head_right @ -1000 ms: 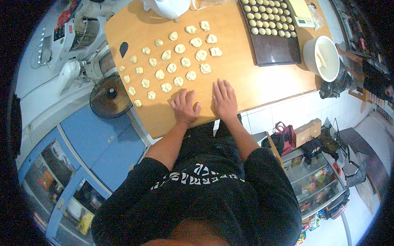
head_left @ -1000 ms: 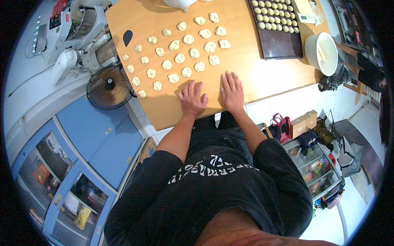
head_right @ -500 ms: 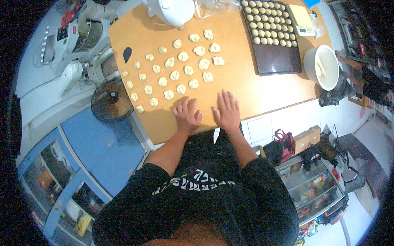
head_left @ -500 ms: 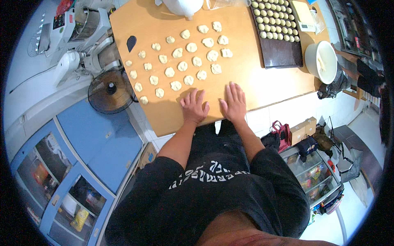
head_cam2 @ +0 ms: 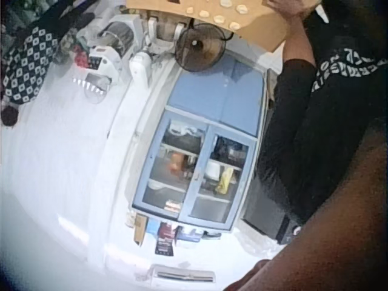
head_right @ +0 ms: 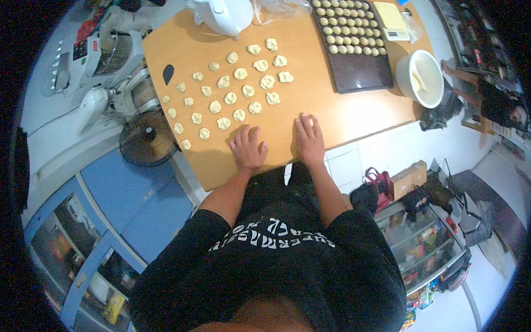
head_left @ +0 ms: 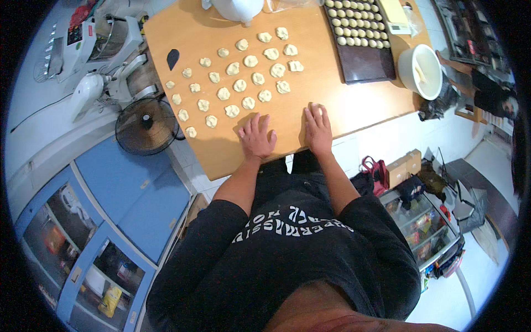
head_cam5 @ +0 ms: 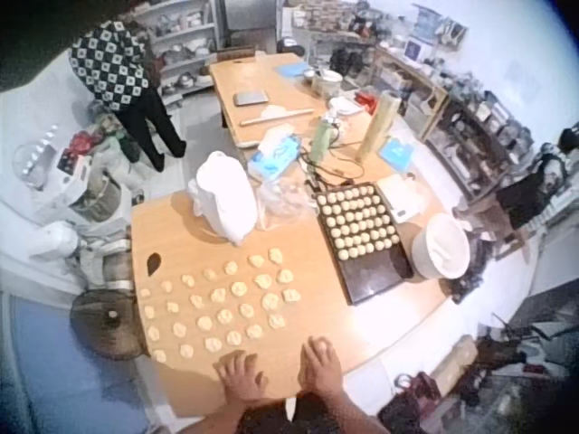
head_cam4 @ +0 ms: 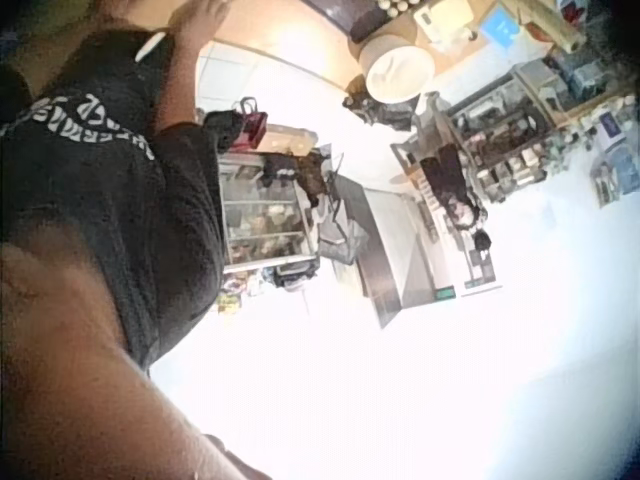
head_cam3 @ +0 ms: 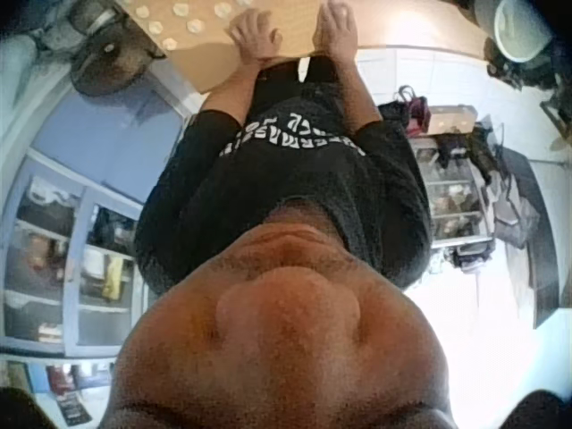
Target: The person prepares small pieces of dough by hand on a table, rolling them and placing them onto a baking tray.
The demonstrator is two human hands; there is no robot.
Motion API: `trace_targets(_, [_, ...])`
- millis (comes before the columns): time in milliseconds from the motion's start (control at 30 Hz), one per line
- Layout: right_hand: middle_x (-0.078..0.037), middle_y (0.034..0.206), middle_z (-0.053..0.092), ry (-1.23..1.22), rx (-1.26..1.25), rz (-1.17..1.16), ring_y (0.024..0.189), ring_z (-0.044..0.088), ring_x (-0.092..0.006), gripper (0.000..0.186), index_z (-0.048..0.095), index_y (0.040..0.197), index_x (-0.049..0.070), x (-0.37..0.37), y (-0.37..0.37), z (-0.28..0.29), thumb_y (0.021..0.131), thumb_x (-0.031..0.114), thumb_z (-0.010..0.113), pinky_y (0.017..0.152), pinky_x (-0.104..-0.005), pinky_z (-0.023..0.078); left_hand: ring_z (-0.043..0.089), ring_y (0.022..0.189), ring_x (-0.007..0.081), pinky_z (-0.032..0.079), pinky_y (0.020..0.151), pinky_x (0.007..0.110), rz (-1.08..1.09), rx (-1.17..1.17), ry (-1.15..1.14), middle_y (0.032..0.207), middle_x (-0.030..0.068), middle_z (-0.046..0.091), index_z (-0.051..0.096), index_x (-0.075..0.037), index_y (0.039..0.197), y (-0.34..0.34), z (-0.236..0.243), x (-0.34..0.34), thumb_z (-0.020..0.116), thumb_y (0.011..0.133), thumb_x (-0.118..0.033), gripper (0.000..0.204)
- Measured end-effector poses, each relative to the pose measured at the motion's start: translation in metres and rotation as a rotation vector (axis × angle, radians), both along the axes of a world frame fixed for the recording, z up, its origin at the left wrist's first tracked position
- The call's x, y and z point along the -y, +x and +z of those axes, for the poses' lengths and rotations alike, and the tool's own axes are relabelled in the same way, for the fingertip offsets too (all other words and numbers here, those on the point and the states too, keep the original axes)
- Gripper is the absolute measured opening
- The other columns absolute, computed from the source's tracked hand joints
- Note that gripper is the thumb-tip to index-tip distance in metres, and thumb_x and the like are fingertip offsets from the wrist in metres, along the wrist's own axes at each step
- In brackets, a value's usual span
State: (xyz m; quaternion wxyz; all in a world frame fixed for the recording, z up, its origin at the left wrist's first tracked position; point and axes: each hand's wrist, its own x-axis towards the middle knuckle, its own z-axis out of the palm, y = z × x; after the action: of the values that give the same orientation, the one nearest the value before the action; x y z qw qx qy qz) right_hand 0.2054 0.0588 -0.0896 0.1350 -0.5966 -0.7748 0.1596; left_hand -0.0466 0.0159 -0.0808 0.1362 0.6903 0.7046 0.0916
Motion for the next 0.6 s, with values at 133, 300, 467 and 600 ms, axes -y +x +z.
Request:
trace_targets(133, [-0.02, 0.137, 0.061, -0.048, -0.024, -0.1, 0.124, 0.06, -0.0402, 0.044, 0.065, 0.139, 0.009, -0.021, 0.044, 0.023, 0.095, 0.003, 0.063, 0.102, -0.0467, 0.054, 0.045, 0.139, 0.0343, 0.033, 0.11, 0.058, 0.008, -0.006, -0.031, 0.156, 0.0109, 0.048, 0.058, -0.02, 0.15, 0.007, 0.003, 0.008, 0.068, 0.091, -0.045, 0.065])
trace_targets(300, [-0.017, 0.118, 0.071, -0.351, -0.343, -0.422, 0.1, 0.072, -0.0302, 0.039, 0.066, 0.138, 0.005, -0.074, 0.05, 0.053, 0.1, 0.011, 0.07, 0.091, -0.0401, 0.059, 0.045, 0.14, 0.0359, 0.032, 0.111, 0.057, -0.004, 0.015, 0.014, 0.154, 0.0124, 0.049, 0.057, -0.018, 0.147, 0.011, 0.009, 0.003, 0.071, 0.088, -0.042, 0.065])
trace_targets(467, [-0.015, 0.124, 0.071, -0.608, -1.251, -0.611, 0.105, 0.071, -0.0231, 0.042, 0.059, 0.142, -0.003, -0.097, 0.064, 0.082, 0.103, 0.012, 0.07, 0.097, -0.0361, 0.058, 0.047, 0.138, 0.0365, 0.034, 0.111, 0.057, 0.03, 0.027, 0.076, 0.152, 0.012, 0.051, 0.059, -0.019, 0.146, 0.014, 0.01, 0.005, 0.075, 0.083, -0.041, 0.068])
trace_targets(600, [-0.019, 0.134, 0.067, -0.833, -1.623, -0.522, 0.116, 0.068, -0.0265, 0.045, 0.052, 0.147, -0.004, -0.107, 0.077, 0.146, 0.105, 0.008, 0.064, 0.106, -0.0371, 0.054, 0.045, 0.138, 0.0375, 0.033, 0.112, 0.06, 0.105, 0.04, 0.052, 0.152, 0.0133, 0.051, 0.064, -0.017, 0.14, 0.021, 0.02, 0.002, 0.076, 0.086, -0.039, 0.06])
